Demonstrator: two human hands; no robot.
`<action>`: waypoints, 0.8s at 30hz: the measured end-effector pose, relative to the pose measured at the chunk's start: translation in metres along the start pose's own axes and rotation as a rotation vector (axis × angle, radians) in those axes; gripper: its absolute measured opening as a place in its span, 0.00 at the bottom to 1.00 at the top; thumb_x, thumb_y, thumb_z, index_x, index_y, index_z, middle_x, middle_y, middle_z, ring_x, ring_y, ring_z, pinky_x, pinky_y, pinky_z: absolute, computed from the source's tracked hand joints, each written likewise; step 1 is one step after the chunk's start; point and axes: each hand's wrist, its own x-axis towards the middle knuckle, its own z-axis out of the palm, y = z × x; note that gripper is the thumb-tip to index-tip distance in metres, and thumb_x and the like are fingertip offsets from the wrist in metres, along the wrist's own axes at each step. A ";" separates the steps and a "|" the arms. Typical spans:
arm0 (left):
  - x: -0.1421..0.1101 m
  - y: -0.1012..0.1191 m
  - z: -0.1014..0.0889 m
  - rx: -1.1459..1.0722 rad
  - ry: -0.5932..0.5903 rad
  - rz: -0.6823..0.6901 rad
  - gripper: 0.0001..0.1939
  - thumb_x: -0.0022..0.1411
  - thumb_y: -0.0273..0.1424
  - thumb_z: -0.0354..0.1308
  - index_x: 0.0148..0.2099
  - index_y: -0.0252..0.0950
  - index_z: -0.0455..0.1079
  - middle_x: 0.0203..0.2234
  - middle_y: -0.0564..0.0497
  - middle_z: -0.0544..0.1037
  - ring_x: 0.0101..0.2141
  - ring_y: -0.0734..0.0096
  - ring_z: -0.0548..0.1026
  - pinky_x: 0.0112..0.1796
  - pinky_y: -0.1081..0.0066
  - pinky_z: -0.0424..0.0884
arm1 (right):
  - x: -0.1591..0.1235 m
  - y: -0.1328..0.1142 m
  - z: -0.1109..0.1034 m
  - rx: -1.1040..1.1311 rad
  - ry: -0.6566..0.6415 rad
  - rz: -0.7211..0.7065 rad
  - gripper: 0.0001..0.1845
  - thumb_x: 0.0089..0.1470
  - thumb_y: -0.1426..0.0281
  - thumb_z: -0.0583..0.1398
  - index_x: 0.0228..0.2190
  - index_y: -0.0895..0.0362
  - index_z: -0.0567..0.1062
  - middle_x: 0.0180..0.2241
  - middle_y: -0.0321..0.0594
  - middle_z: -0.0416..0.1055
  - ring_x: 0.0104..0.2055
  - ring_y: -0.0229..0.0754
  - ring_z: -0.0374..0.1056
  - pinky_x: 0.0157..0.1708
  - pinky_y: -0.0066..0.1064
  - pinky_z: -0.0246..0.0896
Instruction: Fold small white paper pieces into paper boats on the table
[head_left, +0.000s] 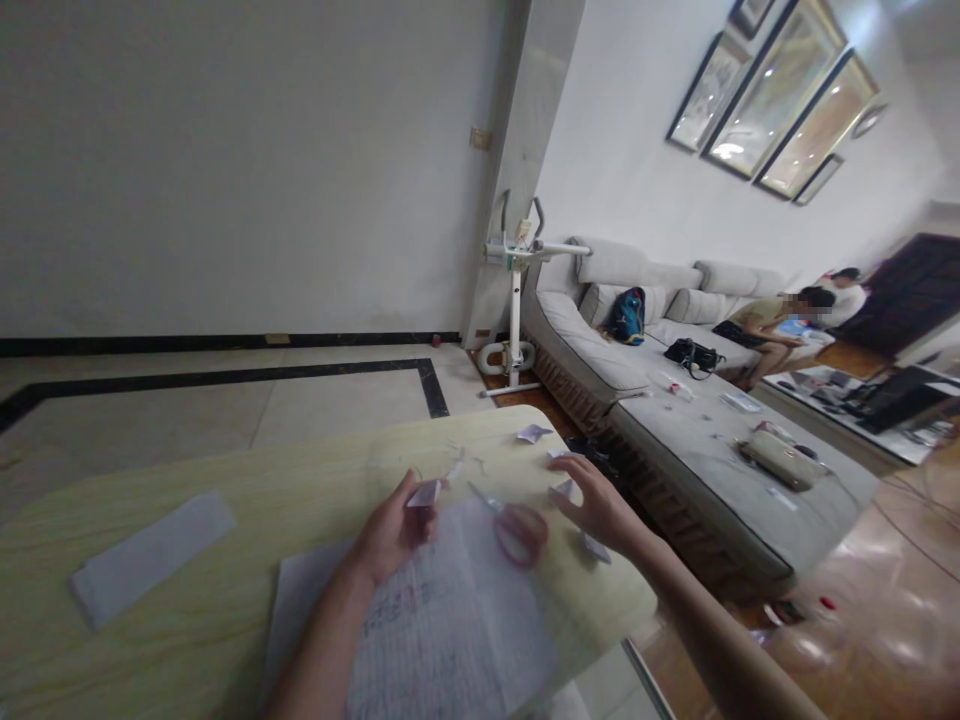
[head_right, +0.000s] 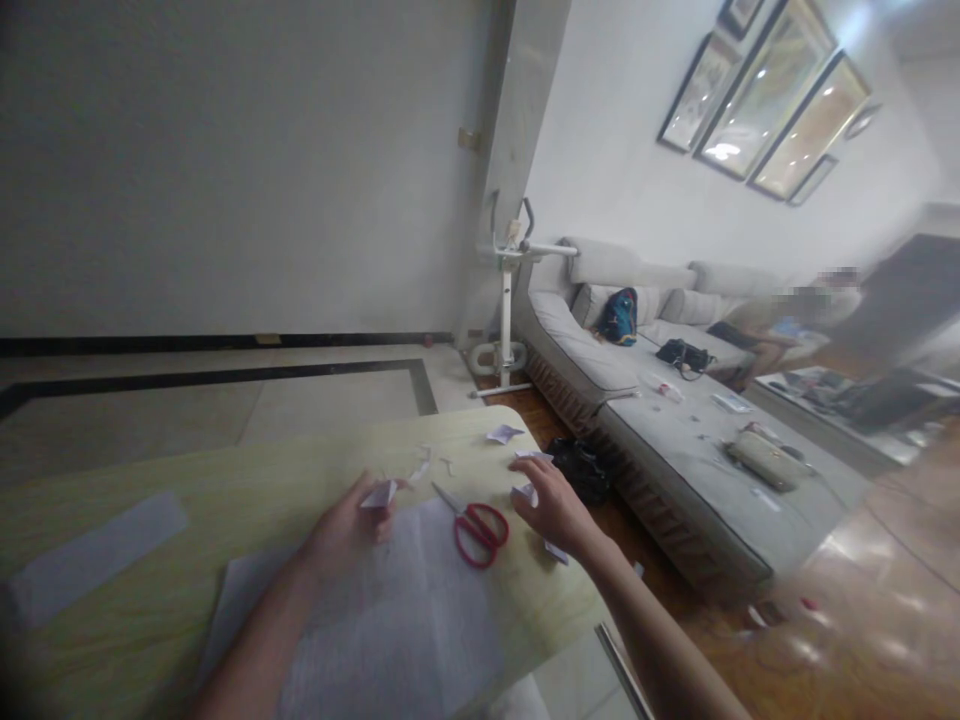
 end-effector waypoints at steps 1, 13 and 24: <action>0.000 0.000 0.000 0.020 -0.010 0.000 0.23 0.63 0.44 0.50 0.44 0.28 0.72 0.17 0.52 0.71 0.14 0.76 0.67 0.18 0.75 0.62 | 0.005 -0.015 0.004 0.032 -0.001 -0.013 0.18 0.51 0.74 0.58 0.46 0.55 0.68 0.47 0.47 0.68 0.50 0.48 0.65 0.50 0.44 0.61; 0.001 -0.008 -0.008 0.149 -0.105 0.092 0.24 0.60 0.40 0.54 0.54 0.30 0.67 0.21 0.50 0.74 0.18 0.72 0.70 0.21 0.73 0.63 | 0.023 -0.001 0.011 0.014 -0.058 -0.070 0.29 0.45 0.81 0.57 0.50 0.56 0.66 0.51 0.50 0.64 0.54 0.50 0.61 0.51 0.46 0.60; -0.014 0.003 0.003 0.241 -0.133 0.129 0.25 0.52 0.26 0.58 0.54 0.35 0.66 0.36 0.45 0.75 0.25 0.72 0.71 0.27 0.72 0.66 | -0.014 0.050 0.009 -0.004 -0.289 0.060 0.38 0.43 0.76 0.61 0.57 0.53 0.62 0.54 0.48 0.65 0.54 0.50 0.63 0.52 0.43 0.59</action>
